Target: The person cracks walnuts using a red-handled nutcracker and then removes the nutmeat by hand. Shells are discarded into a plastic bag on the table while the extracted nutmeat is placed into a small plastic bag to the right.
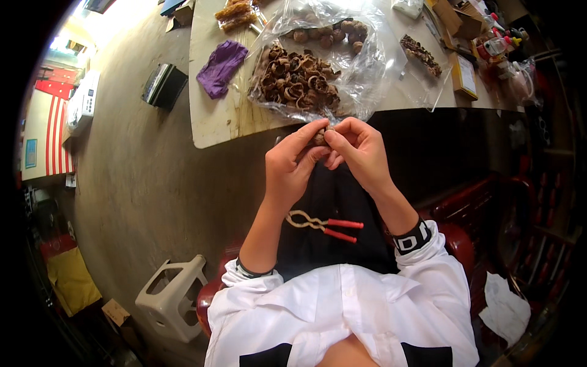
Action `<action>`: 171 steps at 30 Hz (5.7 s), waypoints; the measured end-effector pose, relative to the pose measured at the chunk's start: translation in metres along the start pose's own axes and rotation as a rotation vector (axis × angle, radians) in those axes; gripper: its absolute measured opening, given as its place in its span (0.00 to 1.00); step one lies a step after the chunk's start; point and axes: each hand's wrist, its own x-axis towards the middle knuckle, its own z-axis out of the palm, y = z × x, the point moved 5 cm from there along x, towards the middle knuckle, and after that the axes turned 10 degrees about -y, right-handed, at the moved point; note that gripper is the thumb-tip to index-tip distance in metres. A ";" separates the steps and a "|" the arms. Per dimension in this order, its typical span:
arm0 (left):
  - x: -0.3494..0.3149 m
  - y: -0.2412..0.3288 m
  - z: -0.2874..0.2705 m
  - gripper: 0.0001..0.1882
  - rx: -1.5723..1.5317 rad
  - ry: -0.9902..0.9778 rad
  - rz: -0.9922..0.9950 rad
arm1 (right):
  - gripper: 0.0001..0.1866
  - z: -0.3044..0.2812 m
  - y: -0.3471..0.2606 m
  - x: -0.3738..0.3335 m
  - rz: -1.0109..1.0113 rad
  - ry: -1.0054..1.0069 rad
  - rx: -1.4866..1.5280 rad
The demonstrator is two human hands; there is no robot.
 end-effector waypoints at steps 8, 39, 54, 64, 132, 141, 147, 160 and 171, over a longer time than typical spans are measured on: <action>0.044 -0.057 -0.007 0.18 -0.098 0.052 -0.087 | 0.10 -0.035 0.025 0.051 0.012 0.089 -0.020; 0.068 -0.053 -0.002 0.12 0.505 0.203 -0.021 | 0.14 -0.021 0.064 0.080 -0.161 0.244 -0.137; 0.064 -0.066 -0.029 0.20 0.222 0.388 -0.207 | 0.17 -0.007 0.060 0.088 -0.157 0.209 -0.370; 0.073 -0.072 -0.037 0.21 -0.119 0.490 -0.215 | 0.16 -0.003 0.070 0.092 -0.026 0.052 0.260; 0.086 -0.054 -0.026 0.15 0.442 0.312 0.126 | 0.16 -0.022 0.059 0.097 -0.275 0.203 0.652; 0.088 -0.063 -0.018 0.18 0.268 0.143 0.049 | 0.09 -0.032 0.061 0.088 -0.214 0.304 0.581; 0.086 -0.068 -0.015 0.18 0.006 0.065 0.019 | 0.10 -0.034 0.057 0.083 -0.285 0.365 0.165; 0.084 -0.068 -0.016 0.15 0.004 0.138 0.055 | 0.09 -0.036 0.047 0.085 -0.474 0.443 -0.269; 0.086 -0.059 -0.017 0.16 0.272 0.145 0.097 | 0.12 -0.031 0.044 0.090 -0.348 0.331 0.063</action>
